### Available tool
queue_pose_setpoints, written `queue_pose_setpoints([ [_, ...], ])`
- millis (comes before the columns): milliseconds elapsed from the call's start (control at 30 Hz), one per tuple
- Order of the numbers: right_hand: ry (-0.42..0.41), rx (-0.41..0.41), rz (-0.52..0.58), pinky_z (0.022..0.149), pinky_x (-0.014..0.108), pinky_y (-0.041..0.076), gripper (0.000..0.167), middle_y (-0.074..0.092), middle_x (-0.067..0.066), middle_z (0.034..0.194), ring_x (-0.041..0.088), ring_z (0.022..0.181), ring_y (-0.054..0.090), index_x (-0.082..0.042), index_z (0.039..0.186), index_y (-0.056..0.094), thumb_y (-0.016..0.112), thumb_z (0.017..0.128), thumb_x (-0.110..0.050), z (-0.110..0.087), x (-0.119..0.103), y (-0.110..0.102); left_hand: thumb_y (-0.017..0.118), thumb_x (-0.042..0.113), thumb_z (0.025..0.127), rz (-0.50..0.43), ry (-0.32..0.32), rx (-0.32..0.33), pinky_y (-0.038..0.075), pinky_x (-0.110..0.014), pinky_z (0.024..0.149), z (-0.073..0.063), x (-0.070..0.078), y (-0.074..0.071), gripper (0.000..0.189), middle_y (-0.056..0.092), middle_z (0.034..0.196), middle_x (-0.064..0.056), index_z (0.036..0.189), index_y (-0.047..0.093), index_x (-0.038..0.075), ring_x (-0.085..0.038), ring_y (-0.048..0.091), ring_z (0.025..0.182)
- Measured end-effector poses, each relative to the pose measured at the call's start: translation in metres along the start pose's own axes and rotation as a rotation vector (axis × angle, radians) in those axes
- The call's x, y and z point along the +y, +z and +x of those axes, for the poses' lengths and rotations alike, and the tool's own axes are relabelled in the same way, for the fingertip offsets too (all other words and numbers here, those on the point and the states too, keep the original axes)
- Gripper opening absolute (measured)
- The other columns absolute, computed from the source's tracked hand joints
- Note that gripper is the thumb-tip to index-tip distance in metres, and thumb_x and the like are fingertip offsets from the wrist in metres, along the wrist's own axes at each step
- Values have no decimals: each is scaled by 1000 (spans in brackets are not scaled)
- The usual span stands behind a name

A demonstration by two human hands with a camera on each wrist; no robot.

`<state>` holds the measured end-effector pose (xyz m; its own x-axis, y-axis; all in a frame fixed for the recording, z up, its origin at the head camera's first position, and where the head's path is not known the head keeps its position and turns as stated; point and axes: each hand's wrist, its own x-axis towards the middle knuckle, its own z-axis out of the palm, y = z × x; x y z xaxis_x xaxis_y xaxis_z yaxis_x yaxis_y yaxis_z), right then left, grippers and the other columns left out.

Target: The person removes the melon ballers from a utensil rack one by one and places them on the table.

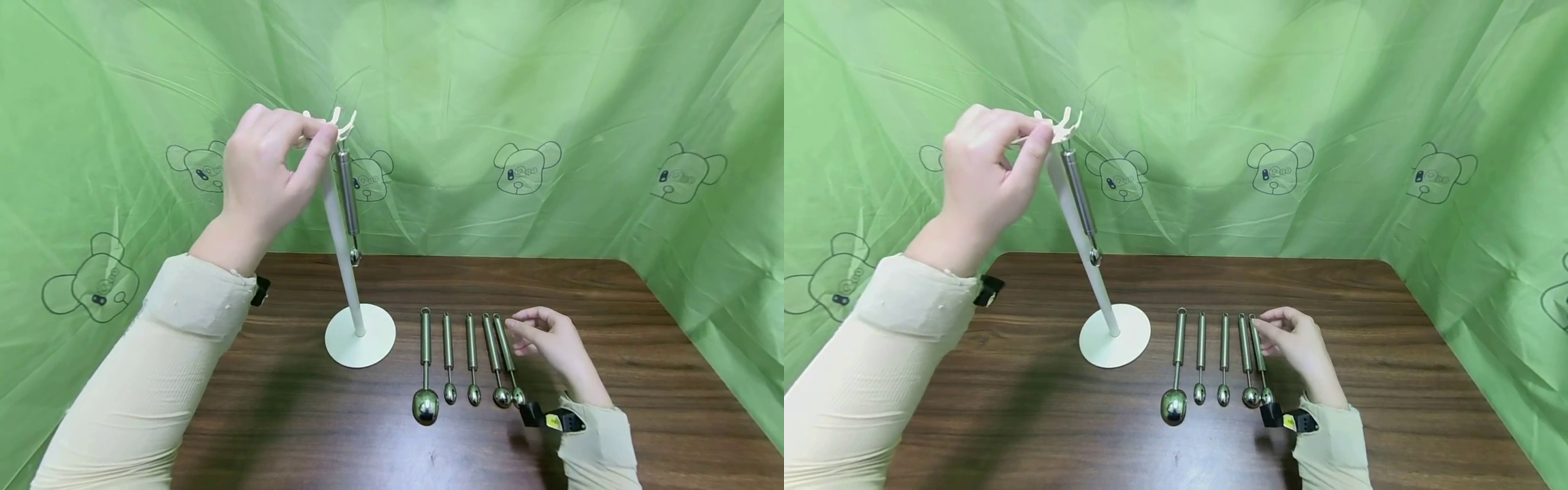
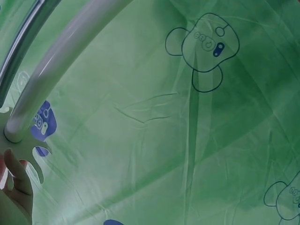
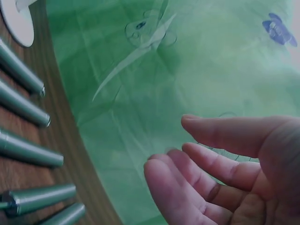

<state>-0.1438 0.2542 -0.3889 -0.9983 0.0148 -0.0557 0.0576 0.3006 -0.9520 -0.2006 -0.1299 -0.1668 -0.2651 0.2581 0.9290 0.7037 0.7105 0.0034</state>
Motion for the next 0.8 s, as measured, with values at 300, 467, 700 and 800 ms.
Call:
queue_pose_setpoints([
  [300,-97,33,39,65,37,61,33,66,-6,76,14,63,69,9,109,59,70,93,-18,-8,-16,10,53,32,99,-2,-24,20,32,-37,69,0,1,-1,38,76,83,-12,89,74,2,-32,50,70],
  [467,-141,34,53,62,35,60,30,67,-6,76,14,62,69,10,107,60,70,92,-14,-14,-23,17,55,29,99,15,-28,23,33,-38,69,-1,2,0,35,76,84,-12,90,74,1,-33,50,72],
  [700,-173,-5,53,61,34,60,29,69,-7,77,15,62,70,11,107,61,68,93,-13,-19,-26,27,54,28,100,48,-35,4,42,-36,70,-1,3,1,35,75,83,-12,92,74,1,-33,56,82],
  [800,-176,-25,52,61,35,60,29,69,-7,76,17,63,70,11,107,61,69,93,-13,-20,-29,30,52,27,100,64,-34,1,47,-34,68,-1,3,1,35,74,83,-12,92,74,2,-32,60,84],
])
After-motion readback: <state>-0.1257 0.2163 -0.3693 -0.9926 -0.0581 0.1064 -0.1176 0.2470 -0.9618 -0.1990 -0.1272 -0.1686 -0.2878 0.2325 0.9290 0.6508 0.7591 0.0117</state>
